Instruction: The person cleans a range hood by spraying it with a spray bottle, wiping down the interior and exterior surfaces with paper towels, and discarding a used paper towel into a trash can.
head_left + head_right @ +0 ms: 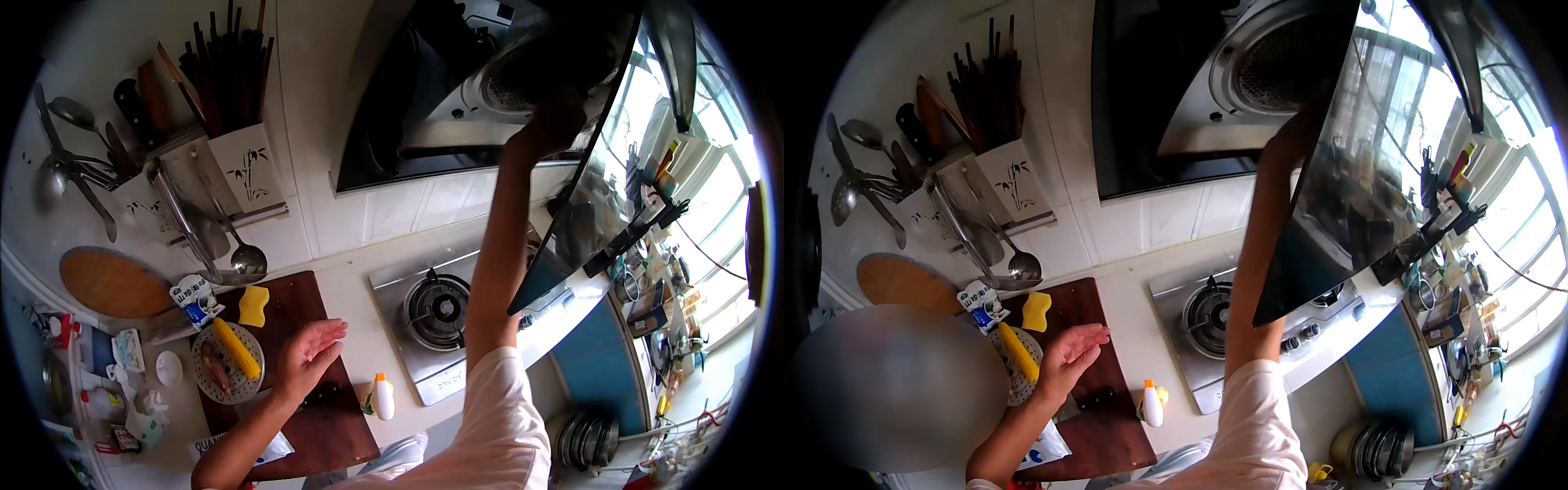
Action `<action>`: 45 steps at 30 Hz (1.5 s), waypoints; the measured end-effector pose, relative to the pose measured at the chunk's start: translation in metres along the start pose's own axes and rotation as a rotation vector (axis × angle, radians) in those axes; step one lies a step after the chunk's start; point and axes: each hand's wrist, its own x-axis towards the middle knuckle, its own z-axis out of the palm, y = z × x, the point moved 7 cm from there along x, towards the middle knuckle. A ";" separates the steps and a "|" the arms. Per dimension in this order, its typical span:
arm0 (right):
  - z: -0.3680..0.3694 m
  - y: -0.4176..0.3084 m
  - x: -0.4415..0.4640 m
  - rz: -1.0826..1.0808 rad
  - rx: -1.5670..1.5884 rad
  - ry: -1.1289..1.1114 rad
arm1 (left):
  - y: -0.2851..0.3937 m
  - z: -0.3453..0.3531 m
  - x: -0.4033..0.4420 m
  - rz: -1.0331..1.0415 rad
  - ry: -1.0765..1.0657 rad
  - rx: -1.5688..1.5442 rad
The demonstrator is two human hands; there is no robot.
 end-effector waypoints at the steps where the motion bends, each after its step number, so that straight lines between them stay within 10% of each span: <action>1: 0.007 -0.002 -0.008 0.011 -0.041 -0.006 | -0.002 0.000 -0.001 0.001 0.000 -0.008; 4: 0.033 -0.007 -0.059 -0.305 0.019 -0.240 | -0.005 0.004 0.002 0.006 -0.010 -0.021; 9: 0.004 -0.007 -0.051 0.090 0.192 -0.185 | 0.011 0.017 0.003 0.010 -0.017 -0.031; 12: -0.006 -0.024 -0.011 -0.525 -0.729 -0.040 | 0.017 0.008 0.000 0.051 0.002 -0.008; 19: 0.040 -0.071 -0.034 0.258 0.294 -0.026 | 0.023 -0.002 -0.005 0.017 0.054 -0.003; 23: 0.058 -0.110 -0.021 0.269 0.649 0.070 | 0.038 -0.006 -0.006 0.000 0.045 0.047; 32: 0.082 -0.148 0.011 -0.623 -0.030 0.174 | 0.061 -0.019 -0.017 0.031 0.089 0.090; 37: 0.083 -0.144 0.009 -0.097 0.446 -0.088 | 0.065 -0.011 -0.013 0.037 0.074 0.095; 45: 0.098 -0.186 0.022 -0.091 0.337 -0.262 | 0.081 0.012 -0.003 0.083 0.049 0.125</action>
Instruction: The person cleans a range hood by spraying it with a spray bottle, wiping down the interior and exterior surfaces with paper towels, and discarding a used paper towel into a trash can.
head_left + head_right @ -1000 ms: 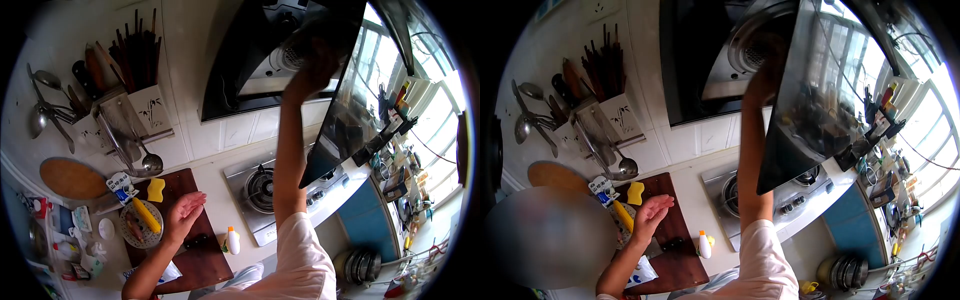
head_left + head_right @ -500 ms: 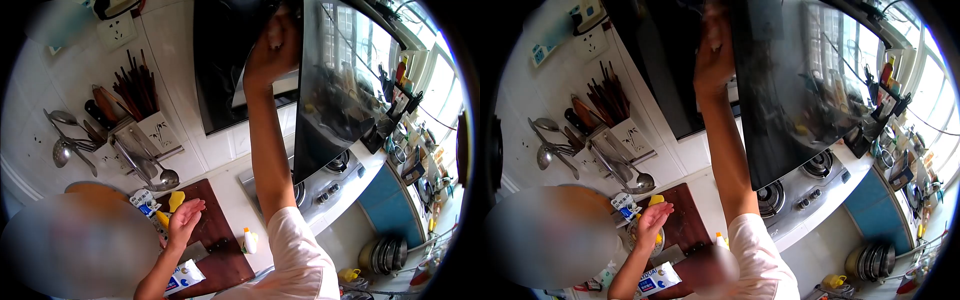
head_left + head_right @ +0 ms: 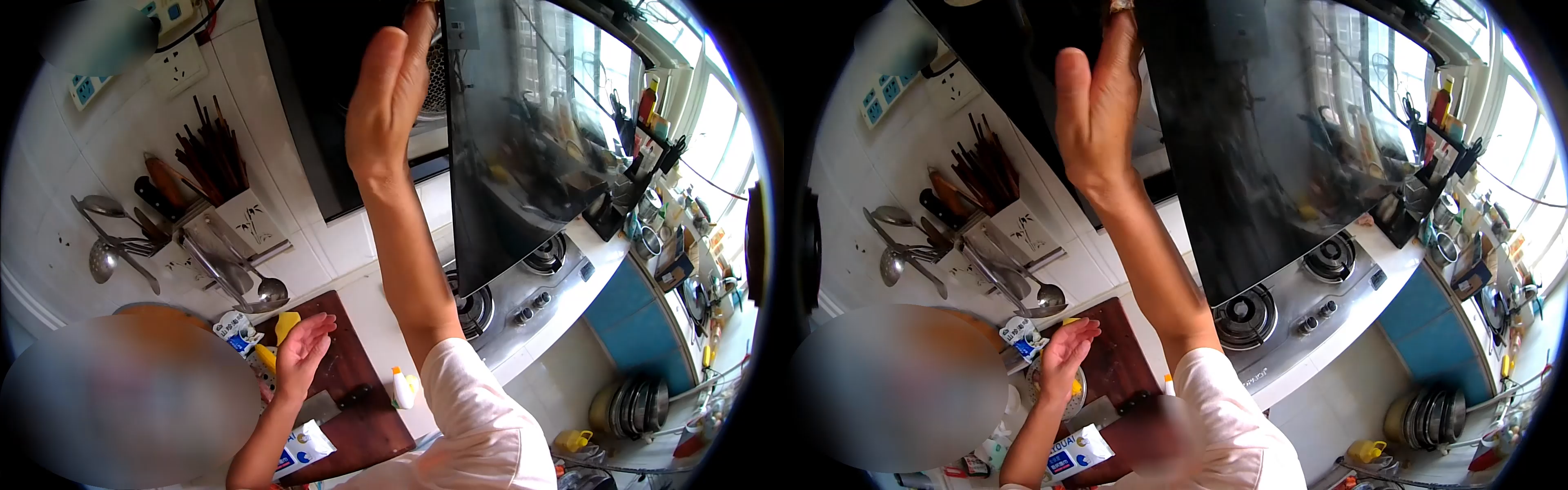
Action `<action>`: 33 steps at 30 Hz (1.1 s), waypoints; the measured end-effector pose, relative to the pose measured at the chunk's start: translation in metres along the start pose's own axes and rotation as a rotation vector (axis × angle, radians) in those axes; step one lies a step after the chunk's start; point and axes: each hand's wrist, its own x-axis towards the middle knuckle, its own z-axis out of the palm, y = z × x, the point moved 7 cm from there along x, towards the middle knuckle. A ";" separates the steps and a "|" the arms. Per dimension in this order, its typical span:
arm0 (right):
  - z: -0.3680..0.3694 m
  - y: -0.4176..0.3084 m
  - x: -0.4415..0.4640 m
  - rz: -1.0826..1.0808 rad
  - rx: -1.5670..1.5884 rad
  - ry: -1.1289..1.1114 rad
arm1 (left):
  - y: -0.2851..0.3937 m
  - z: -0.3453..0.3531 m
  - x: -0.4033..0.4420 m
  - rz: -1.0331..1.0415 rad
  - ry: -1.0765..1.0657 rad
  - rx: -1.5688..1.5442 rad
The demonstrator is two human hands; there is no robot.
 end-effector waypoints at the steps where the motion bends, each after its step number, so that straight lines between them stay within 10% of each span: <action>1: -0.001 -0.002 0.001 0.017 -0.056 0.007 | 0.000 -0.001 -0.003 0.005 0.000 0.008; 9: -0.015 -0.001 -0.028 0.050 -0.272 -0.008 | 0.012 -0.010 -0.021 -0.013 0.025 0.037; 14: -0.010 -0.005 -0.004 0.158 0.242 0.066 | 0.032 -0.001 -0.014 0.077 -0.016 0.114; 21: -0.011 0.006 -0.029 0.002 -0.220 0.125 | 0.069 0.015 -0.006 0.165 -0.044 0.169; 33: -0.043 -0.016 -0.144 0.479 -0.131 0.063 | 0.138 0.051 0.012 0.388 -0.056 0.180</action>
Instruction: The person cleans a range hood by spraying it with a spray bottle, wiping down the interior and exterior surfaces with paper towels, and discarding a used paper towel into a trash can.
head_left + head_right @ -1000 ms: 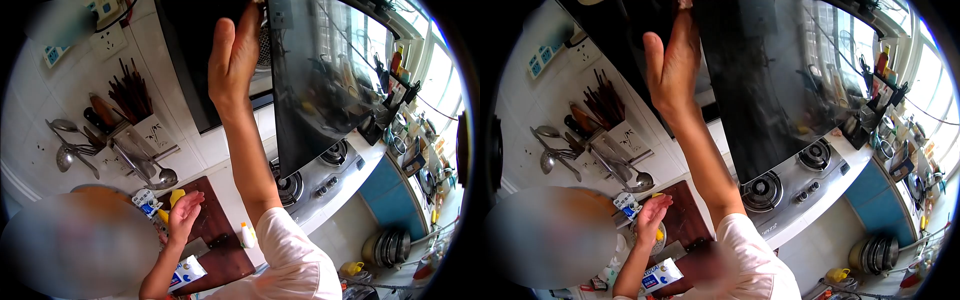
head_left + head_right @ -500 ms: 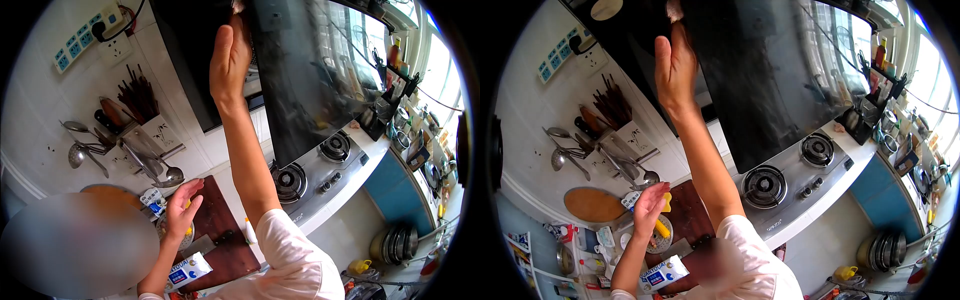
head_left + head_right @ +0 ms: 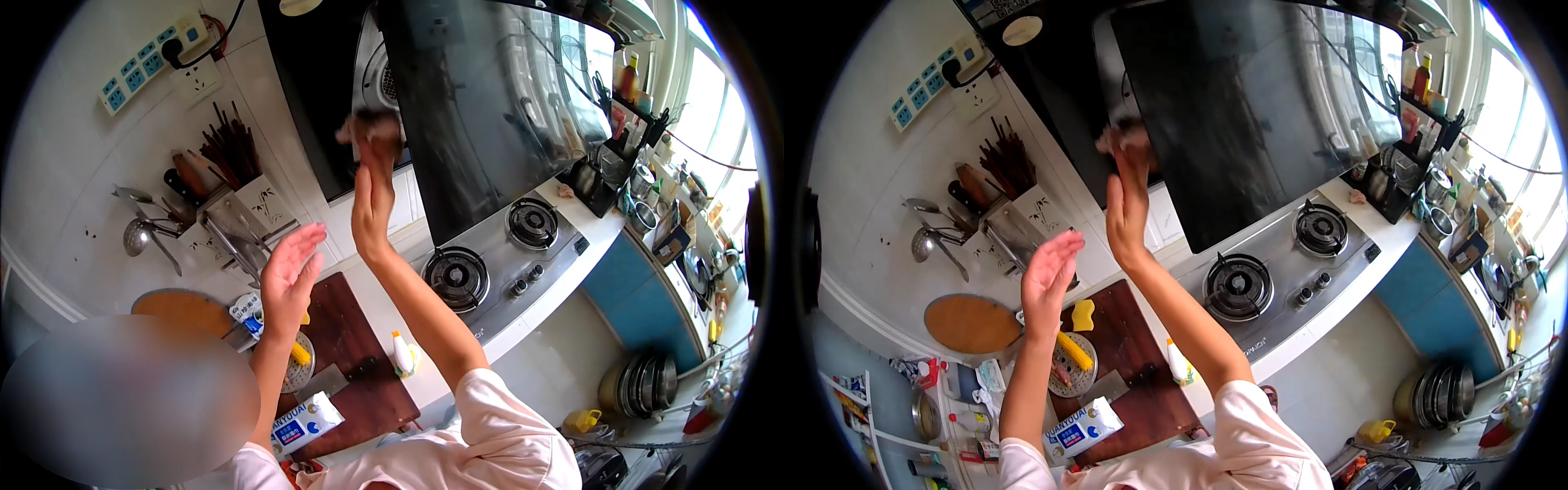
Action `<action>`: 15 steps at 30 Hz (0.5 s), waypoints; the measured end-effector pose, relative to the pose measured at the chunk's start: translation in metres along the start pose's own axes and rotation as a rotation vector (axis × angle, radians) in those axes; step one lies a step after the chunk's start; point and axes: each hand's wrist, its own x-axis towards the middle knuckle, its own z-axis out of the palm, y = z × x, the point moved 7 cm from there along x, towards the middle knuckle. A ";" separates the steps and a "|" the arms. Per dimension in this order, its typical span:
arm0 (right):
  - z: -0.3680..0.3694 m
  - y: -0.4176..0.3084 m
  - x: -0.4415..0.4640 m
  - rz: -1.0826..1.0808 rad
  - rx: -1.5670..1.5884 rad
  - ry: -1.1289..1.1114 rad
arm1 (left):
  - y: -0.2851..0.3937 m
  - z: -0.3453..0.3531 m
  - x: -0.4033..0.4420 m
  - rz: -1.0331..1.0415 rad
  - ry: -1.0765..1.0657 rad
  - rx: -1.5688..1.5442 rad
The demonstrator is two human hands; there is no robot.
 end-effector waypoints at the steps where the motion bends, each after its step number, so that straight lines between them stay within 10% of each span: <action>1: -0.006 0.002 -0.014 0.017 -0.006 -0.064 | 0.003 0.003 0.004 0.015 0.013 -0.013; 8: -0.038 -0.043 -0.074 0.414 0.294 -0.474 | -0.016 0.025 0.010 -0.012 0.073 0.081; 15: -0.074 -0.099 -0.007 0.346 0.480 -0.799 | 0.011 0.061 -0.023 -0.138 0.044 0.133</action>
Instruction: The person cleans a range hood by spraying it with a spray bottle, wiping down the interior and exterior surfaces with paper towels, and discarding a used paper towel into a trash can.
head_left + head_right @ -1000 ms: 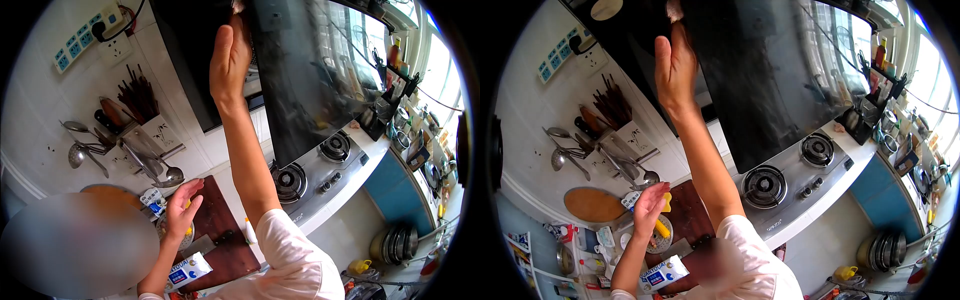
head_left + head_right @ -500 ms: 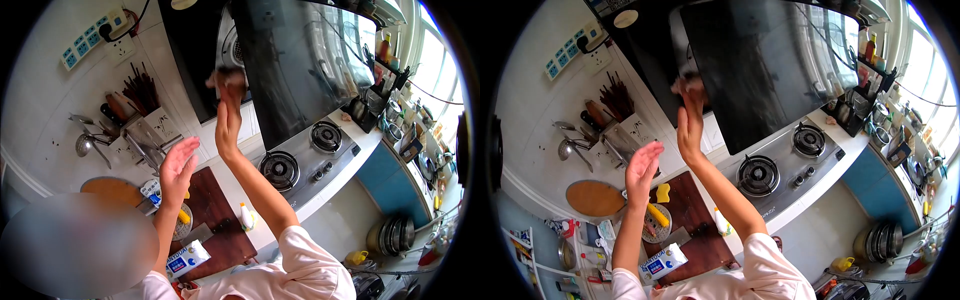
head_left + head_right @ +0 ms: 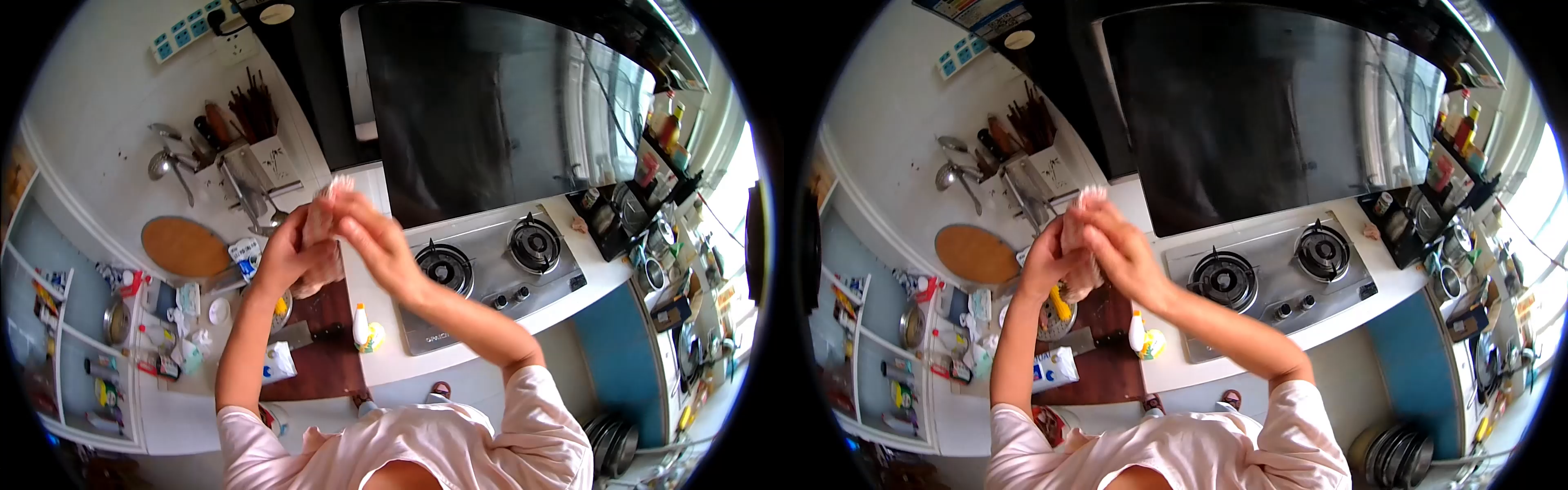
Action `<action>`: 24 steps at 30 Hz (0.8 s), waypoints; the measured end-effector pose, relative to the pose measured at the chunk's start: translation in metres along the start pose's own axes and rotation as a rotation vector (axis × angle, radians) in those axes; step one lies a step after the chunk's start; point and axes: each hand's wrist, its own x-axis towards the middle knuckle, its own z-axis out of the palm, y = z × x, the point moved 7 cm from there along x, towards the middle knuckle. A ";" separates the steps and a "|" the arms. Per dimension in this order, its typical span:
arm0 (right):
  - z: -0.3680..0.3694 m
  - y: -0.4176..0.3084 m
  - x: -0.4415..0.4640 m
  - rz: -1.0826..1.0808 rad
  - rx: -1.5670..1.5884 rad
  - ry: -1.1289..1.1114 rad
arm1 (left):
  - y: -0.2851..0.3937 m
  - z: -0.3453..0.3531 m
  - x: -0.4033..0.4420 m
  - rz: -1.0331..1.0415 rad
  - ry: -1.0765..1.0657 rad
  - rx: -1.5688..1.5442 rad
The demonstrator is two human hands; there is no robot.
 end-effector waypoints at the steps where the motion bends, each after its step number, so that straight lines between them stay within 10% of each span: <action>1: -0.011 -0.012 0.008 -0.022 -0.017 -0.028 | 0.002 0.003 0.000 -0.003 0.041 0.094; 5: -0.075 -0.064 0.041 -0.112 -0.046 -0.020 | 0.050 0.034 0.017 -0.065 0.155 -0.173; 15: -0.152 -0.143 0.103 -0.776 -1.062 0.012 | 0.195 0.075 0.086 1.076 0.525 0.900; 24: -0.152 -0.124 0.124 -0.709 -1.482 0.157 | 0.193 0.115 0.130 0.932 0.638 1.369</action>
